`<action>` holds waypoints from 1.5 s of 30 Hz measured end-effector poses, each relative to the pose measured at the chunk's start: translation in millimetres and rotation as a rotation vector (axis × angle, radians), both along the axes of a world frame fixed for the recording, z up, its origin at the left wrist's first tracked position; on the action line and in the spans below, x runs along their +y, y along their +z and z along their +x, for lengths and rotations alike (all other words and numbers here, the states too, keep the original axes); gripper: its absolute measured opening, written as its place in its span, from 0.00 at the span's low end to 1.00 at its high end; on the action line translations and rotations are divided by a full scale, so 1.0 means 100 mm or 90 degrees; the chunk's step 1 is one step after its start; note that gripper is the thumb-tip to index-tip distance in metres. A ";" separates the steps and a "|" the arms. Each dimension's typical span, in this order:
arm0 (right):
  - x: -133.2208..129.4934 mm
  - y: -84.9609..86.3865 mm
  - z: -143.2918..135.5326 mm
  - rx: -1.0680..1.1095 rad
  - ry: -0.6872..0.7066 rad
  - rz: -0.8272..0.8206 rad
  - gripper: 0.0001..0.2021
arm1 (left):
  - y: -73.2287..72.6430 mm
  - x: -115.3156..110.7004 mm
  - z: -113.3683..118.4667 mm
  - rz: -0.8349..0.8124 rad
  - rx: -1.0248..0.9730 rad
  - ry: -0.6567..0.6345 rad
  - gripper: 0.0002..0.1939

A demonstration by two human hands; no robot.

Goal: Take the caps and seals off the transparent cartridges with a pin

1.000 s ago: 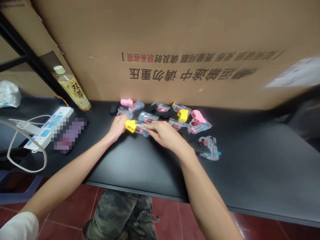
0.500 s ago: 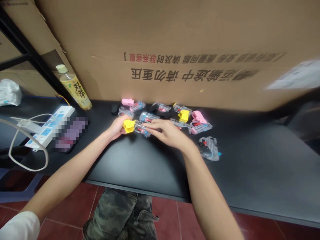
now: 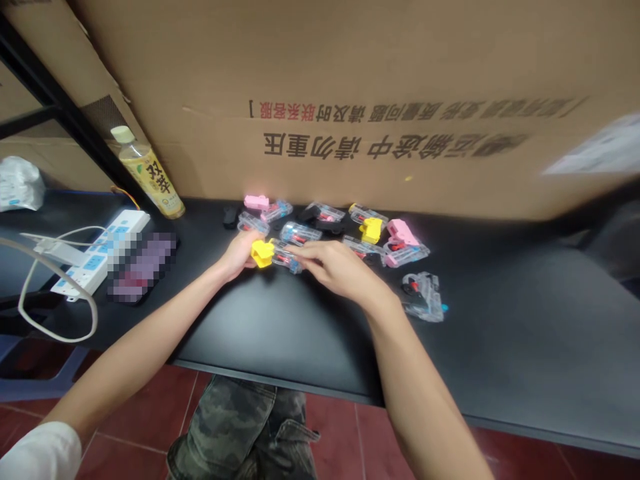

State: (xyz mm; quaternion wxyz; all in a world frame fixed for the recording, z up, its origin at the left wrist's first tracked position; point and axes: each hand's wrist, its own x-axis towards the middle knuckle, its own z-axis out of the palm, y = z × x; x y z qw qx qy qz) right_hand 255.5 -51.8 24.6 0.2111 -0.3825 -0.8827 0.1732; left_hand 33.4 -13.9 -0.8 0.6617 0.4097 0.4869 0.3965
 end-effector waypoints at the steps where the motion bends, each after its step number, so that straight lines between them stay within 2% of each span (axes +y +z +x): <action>1: -0.01 0.00 -0.01 0.001 0.002 -0.004 0.20 | 0.00 0.00 0.00 -0.003 -0.002 -0.002 0.15; 9: -0.08 0.02 -0.07 -0.048 -0.014 -0.020 0.27 | 0.02 0.01 -0.04 -0.039 0.037 -0.052 0.13; 14: -0.09 -0.01 -0.12 -0.052 0.012 -0.025 0.28 | 0.00 -0.01 0.00 -0.041 0.042 -0.030 0.11; 19: -0.01 -0.04 -0.04 -0.002 -0.030 -0.077 0.28 | -0.04 0.02 0.03 0.001 -0.004 0.033 0.14; 21: 0.03 -0.04 0.02 0.042 -0.093 -0.077 0.27 | -0.05 0.02 0.03 0.033 -0.016 0.047 0.14; 24: 0.08 -0.05 0.10 0.108 -0.182 -0.068 0.26 | -0.09 0.03 0.02 0.101 -0.010 0.022 0.13; 29: 0.12 -0.10 0.08 0.230 -0.229 -0.164 0.27 | -0.21 0.07 0.00 0.298 0.055 -0.051 0.14; 32: 0.13 -0.14 0.02 0.343 -0.276 -0.258 0.30 | -0.28 0.10 -0.01 0.456 0.116 -0.041 0.14; 35: 0.13 -0.19 -0.04 0.390 -0.256 -0.322 0.32 | -0.31 0.11 -0.02 0.581 0.177 -0.035 0.10; 40: 0.13 -0.25 -0.13 0.369 -0.227 -0.299 0.29 | -0.30 0.10 -0.05 0.636 0.205 -0.065 0.08; 45: 0.12 -0.31 -0.23 0.413 -0.207 -0.280 0.27 | -0.28 0.03 -0.01 0.630 0.240 -0.104 0.15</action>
